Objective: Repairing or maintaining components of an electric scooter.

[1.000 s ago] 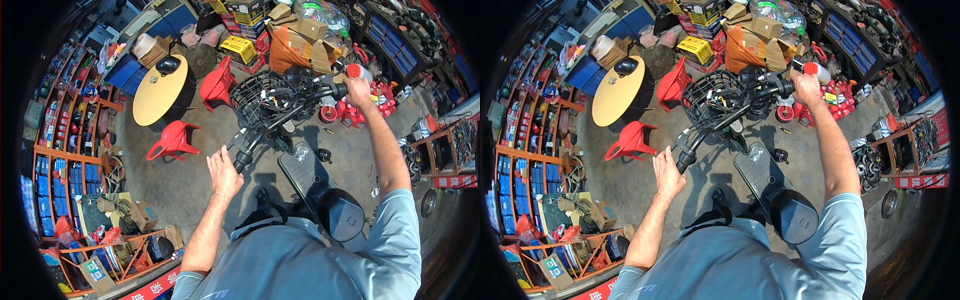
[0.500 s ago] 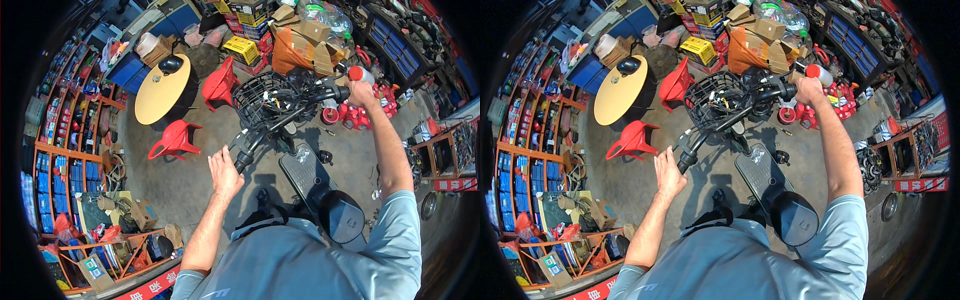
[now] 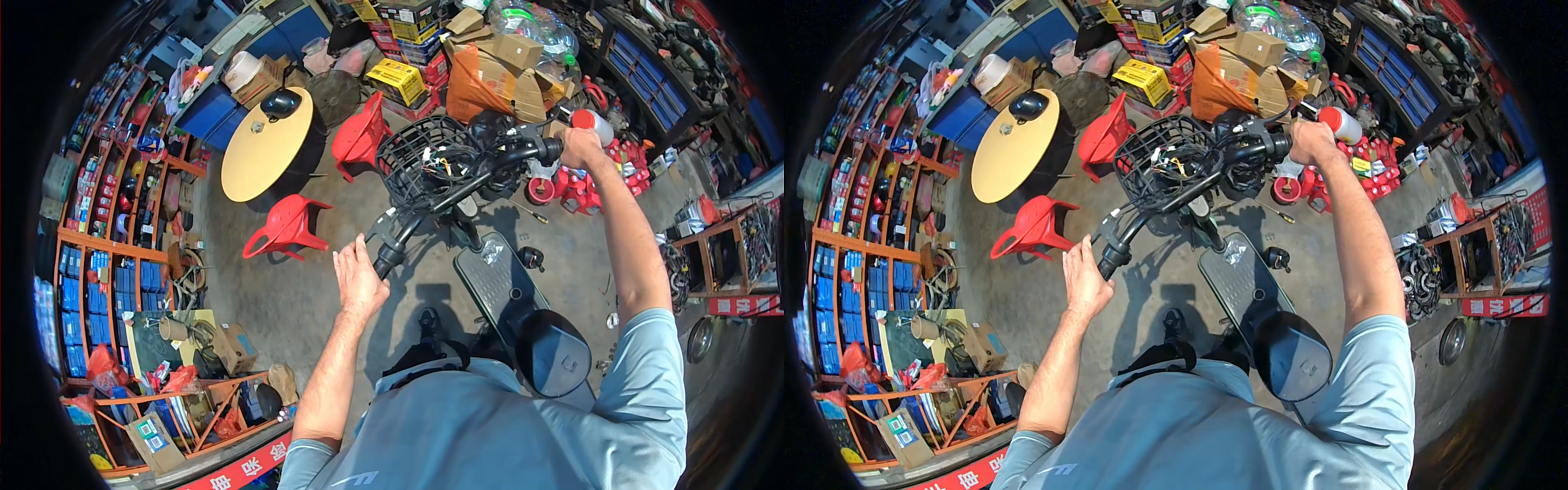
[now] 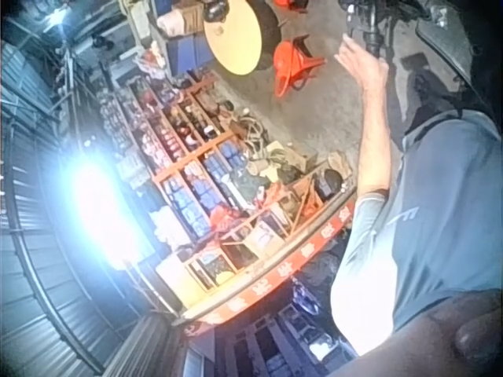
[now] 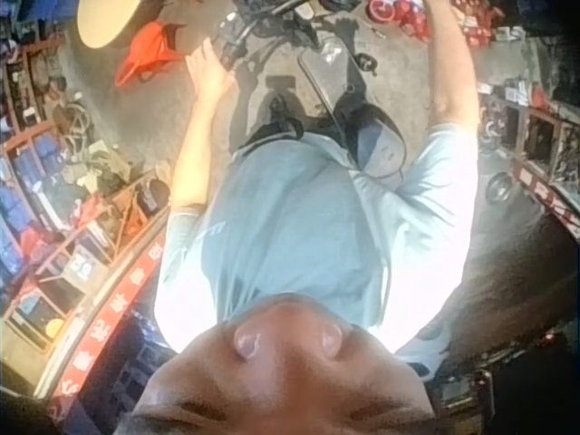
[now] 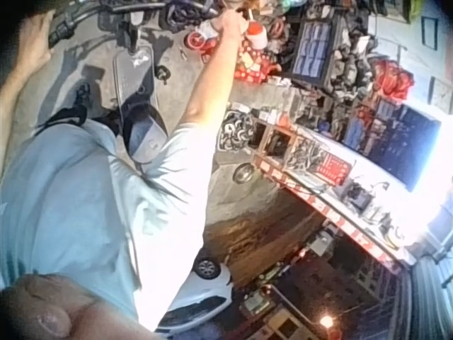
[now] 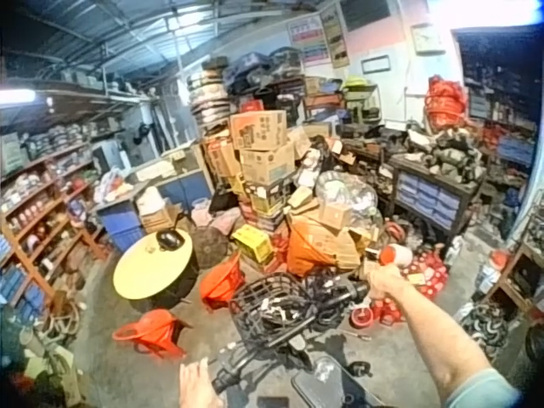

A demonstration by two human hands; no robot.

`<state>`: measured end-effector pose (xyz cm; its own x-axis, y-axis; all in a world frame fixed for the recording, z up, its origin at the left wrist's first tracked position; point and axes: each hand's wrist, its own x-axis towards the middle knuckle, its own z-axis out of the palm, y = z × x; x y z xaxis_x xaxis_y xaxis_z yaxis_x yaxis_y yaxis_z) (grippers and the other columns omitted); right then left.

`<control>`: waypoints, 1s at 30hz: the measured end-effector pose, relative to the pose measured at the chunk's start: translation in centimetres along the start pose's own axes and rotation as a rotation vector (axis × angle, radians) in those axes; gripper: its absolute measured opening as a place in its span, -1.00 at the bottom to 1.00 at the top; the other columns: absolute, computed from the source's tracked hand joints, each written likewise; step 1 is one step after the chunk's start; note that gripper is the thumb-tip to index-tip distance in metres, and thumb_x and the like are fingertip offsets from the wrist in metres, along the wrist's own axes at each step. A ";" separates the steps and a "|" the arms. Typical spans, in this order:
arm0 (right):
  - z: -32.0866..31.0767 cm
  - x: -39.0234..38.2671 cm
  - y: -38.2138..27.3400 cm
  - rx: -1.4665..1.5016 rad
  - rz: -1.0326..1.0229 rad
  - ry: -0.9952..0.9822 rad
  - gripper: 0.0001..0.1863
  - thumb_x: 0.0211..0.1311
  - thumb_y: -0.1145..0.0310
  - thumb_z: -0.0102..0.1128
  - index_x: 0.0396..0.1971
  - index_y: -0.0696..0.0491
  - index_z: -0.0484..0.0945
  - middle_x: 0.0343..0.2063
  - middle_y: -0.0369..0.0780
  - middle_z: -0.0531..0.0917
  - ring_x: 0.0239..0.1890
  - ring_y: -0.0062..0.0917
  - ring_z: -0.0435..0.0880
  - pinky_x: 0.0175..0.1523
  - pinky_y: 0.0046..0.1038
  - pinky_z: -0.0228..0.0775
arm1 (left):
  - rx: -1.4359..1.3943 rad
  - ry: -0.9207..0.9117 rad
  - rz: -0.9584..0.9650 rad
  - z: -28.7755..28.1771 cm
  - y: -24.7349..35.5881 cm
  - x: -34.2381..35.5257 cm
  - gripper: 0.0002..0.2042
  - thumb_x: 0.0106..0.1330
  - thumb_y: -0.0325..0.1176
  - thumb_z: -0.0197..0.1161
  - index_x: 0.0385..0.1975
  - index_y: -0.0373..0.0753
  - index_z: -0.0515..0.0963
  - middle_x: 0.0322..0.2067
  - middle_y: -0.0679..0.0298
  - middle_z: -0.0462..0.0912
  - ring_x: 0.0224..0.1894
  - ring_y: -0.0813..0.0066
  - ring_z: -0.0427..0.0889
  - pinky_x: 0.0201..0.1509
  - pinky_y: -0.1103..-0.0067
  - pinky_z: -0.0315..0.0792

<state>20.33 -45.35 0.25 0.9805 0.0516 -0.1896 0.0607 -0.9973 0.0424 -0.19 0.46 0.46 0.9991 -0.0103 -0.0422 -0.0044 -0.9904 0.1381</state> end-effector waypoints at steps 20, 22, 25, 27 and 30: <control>-0.4 -1.3 -0.3 0.022 0.018 -0.033 -0.59 -0.10 0.37 0.14 -0.14 0.04 0.64 -0.16 -0.07 0.72 -0.05 -0.26 0.70 0.06 -0.20 0.46 | -0.030 -0.038 -0.083 -0.5 -0.1 0.6 -0.21 -0.13 -0.41 0.48 0.19 -0.36 0.26 0.01 -0.04 0.46 0.14 0.00 0.44 0.23 0.22 0.33; 0.4 -0.9 0.1 0.020 0.028 -0.018 -0.59 -0.10 0.36 0.14 -0.14 0.02 0.64 -0.17 -0.08 0.72 -0.06 -0.26 0.71 0.06 -0.21 0.46 | -0.028 -0.001 -0.042 -0.3 -0.2 0.4 -0.24 -0.12 -0.40 0.48 0.16 -0.37 0.29 -0.02 -0.01 0.48 0.08 0.05 0.48 0.20 0.25 0.34; 0.0 -0.7 -0.5 -0.043 0.020 -0.032 -0.58 -0.08 0.35 0.14 -0.11 -0.04 0.64 -0.18 -0.08 0.72 -0.07 -0.25 0.71 0.05 -0.20 0.46 | -0.020 0.002 -0.054 0.0 -0.5 -0.1 -0.23 -0.12 -0.40 0.48 0.18 -0.38 0.27 -0.02 0.00 0.47 0.09 0.04 0.46 0.20 0.25 0.33; -0.3 -0.8 -0.9 -0.040 0.009 -0.028 -0.58 -0.07 0.35 0.14 -0.11 -0.04 0.64 -0.19 -0.09 0.72 -0.07 -0.25 0.71 0.05 -0.20 0.46 | -0.021 0.002 -0.049 0.0 -0.5 -0.3 -0.22 -0.12 -0.40 0.48 0.19 -0.39 0.27 -0.02 -0.01 0.46 0.09 0.04 0.46 0.21 0.25 0.33; -0.5 -1.0 -1.4 -0.047 -0.012 -0.009 -0.61 -0.07 0.35 0.14 -0.14 -0.03 0.64 -0.21 -0.10 0.73 -0.09 -0.25 0.71 0.01 -0.19 0.50 | -0.020 0.030 -0.037 0.4 -1.0 -0.5 -0.20 -0.14 -0.42 0.47 0.20 -0.40 0.25 0.00 -0.02 0.44 0.10 0.03 0.43 0.21 0.27 0.31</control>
<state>19.37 -43.96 0.88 0.9779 0.0624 -0.1996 0.0810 -0.9929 0.0866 -0.66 1.45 -0.04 0.9994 0.0311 -0.0179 0.0335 -0.9871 0.1568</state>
